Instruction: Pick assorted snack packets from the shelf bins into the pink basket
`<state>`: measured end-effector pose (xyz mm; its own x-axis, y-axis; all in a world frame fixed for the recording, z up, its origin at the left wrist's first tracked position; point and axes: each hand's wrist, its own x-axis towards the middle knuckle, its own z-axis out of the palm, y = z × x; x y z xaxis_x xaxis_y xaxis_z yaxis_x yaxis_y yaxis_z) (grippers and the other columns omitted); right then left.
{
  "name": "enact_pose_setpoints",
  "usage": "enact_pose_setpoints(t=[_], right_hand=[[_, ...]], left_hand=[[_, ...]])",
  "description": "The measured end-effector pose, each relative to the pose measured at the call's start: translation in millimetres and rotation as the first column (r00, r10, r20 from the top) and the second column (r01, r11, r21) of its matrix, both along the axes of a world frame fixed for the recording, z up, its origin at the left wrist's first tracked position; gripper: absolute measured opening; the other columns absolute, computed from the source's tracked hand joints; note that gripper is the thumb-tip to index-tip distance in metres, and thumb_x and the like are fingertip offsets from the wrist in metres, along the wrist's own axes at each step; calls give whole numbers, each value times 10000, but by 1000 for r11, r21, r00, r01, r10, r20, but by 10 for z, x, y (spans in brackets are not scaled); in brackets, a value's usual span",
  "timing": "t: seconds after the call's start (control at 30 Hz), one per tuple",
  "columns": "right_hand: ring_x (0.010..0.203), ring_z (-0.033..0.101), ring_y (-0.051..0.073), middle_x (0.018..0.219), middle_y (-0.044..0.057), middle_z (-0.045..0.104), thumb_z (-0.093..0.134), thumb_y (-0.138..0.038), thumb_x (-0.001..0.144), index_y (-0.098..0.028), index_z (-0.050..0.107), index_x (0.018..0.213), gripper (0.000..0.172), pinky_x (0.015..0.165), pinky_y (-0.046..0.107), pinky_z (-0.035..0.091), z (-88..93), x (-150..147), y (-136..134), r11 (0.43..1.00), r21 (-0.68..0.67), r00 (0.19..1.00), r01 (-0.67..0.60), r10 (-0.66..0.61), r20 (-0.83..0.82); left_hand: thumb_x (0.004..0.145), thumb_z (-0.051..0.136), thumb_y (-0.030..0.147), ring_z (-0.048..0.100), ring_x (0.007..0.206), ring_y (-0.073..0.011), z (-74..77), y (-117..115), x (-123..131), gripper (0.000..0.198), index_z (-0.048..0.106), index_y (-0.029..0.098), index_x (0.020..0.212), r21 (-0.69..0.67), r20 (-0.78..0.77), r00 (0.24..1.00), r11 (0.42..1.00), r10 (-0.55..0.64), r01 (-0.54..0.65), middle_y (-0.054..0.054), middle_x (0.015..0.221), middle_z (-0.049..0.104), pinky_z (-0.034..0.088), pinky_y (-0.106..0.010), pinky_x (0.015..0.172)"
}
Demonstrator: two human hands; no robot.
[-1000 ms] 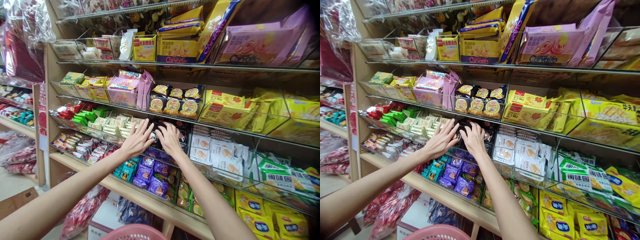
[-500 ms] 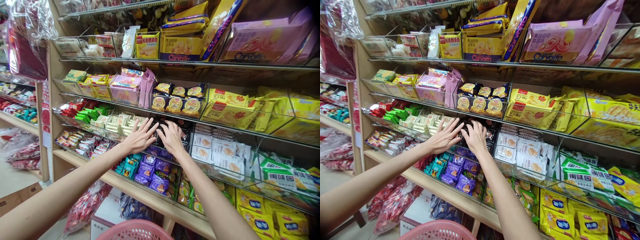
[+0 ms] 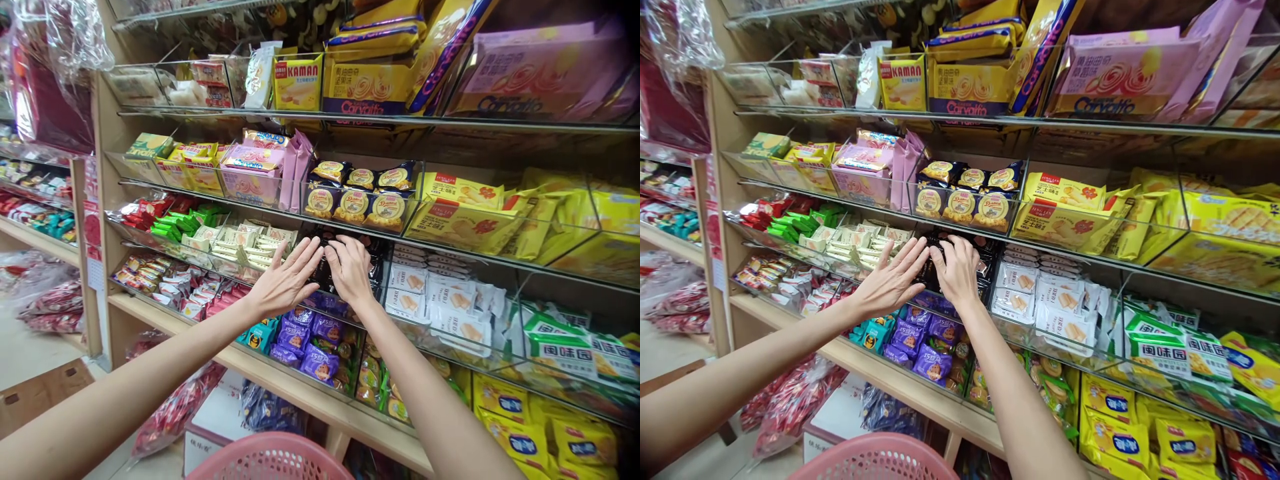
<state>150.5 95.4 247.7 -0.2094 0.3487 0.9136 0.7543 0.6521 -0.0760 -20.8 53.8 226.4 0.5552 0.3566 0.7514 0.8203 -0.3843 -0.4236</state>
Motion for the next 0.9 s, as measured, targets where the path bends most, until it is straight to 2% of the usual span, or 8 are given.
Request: enact_pose_setpoints(t=[0.1,0.2,0.4,0.67,0.9], right_hand=[[1144,440,227,1188,85,581,232,-493,938,-203,621,1052,498,970,397,325,12,28,-4,1000,20,993,-20,22,-117],[1085,473,230,1133,76,601,199,-499,940,-214,630,988,519,931,385,350,21,59,19,1000,22,978,-11,15,-208],[992,519,227,987,94,622,133,-516,936,-198,623,919,585,874,374,366,26,111,97,1000,-12,956,-6,3,-294],[947,541,224,938,104,628,109,-518,935,-187,619,877,610,880,369,367,44,131,108,1000,17,934,-5,10,-357],[902,536,218,899,94,625,115,-522,934,-183,620,839,615,854,364,370,39,126,98,999,45,928,2,15,-373]], left_hand=[[943,320,418,85,1419,-251,2,64,73,604,139,197,1475,-18,2,1000,1000,-6,6,-97,1545,122,40,-471,1144],[941,303,451,129,1411,-268,40,166,129,578,221,207,1459,-60,-4,1000,998,-4,4,-106,1533,194,106,-475,1133],[936,280,490,251,1363,-298,59,219,139,582,254,218,1449,-78,-9,1000,997,18,-19,-129,1471,331,165,-491,1108],[921,333,499,119,1411,-282,25,155,88,637,197,196,1465,-66,-10,1000,998,8,-9,-123,1532,189,88,-473,1136],[908,370,503,101,1413,-287,20,124,61,677,182,169,1466,-58,3,1000,998,-5,5,-143,1537,151,71,-486,1134]])
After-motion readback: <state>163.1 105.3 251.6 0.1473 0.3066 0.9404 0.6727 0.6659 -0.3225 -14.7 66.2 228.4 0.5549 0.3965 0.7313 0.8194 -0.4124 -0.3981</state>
